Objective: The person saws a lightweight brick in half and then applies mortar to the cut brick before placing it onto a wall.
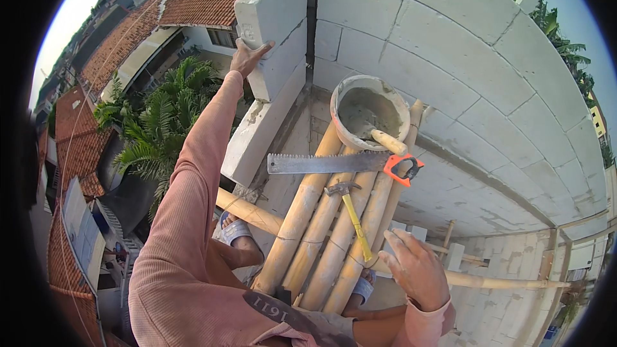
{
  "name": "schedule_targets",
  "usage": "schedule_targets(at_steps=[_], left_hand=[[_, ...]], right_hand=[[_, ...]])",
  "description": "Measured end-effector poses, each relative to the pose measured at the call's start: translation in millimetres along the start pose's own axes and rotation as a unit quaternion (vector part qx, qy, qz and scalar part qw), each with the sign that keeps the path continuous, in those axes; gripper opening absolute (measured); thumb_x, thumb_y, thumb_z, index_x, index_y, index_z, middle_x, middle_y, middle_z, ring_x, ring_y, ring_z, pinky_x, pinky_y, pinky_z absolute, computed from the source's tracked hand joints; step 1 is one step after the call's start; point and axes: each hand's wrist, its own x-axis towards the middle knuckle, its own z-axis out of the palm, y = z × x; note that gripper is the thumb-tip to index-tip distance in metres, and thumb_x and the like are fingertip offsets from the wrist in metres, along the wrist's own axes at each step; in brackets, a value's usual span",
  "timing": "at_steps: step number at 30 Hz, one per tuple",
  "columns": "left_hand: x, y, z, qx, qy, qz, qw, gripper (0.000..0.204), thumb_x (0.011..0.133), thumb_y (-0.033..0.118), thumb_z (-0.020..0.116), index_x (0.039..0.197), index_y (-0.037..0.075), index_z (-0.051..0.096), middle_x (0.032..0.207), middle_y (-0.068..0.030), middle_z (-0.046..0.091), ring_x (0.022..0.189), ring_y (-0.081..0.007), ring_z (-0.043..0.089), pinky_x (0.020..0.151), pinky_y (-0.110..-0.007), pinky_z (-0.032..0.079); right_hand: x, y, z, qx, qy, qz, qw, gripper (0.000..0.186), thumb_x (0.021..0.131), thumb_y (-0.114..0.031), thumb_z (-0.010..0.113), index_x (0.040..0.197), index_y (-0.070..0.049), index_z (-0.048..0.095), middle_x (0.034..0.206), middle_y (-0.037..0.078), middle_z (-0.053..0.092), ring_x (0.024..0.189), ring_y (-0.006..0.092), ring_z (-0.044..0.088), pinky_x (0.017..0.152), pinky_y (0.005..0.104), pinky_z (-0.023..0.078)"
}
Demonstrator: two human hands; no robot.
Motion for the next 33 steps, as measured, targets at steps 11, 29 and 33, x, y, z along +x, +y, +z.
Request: schedule_targets(at_steps=[11, 29, 33], left_hand=[[7, -2, 14, -0.040, 0.110, 0.149, 0.982, 0.119, 0.068, 0.062, 0.083, 0.148, -0.003, 0.023, 0.142, -0.0274, 0.048, 0.130, -0.0390, 0.053, 0.112, -0.045, 0.043], [0, 7, -4, -0.017, 0.024, 0.058, 0.998, 0.104, 0.075, 0.048, 0.083, 0.148, 0.005, 0.021, 0.140, -0.0281, 0.053, 0.128, -0.0386, 0.056, 0.111, -0.045, 0.043], [-3, 14, -7, -0.042, 0.006, 0.064, 0.997, 0.115, 0.075, 0.050, 0.083, 0.153, 0.002, 0.015, 0.144, -0.0277, 0.049, 0.132, -0.0382, 0.052, 0.114, -0.043, 0.040]], right_hand=[[0, 0, -5, -0.005, 0.015, -0.015, 1.000, 0.040, 0.090, -0.024, 0.071, 0.123, -0.003, 0.064, 0.124, 0.014, 0.064, 0.108, 0.0326, 0.065, 0.091, 0.0408, 0.054], [-4, 2, 1, 0.017, -0.014, 0.011, 1.000, 0.041, 0.090, -0.024, 0.070, 0.123, -0.001, 0.064, 0.123, 0.016, 0.064, 0.108, 0.0348, 0.065, 0.092, 0.0424, 0.053], [-5, 14, 8, 0.007, 0.005, -0.039, 0.999, 0.041, 0.090, -0.024, 0.070, 0.123, 0.000, 0.063, 0.123, 0.017, 0.065, 0.107, 0.0356, 0.065, 0.091, 0.0426, 0.053]])
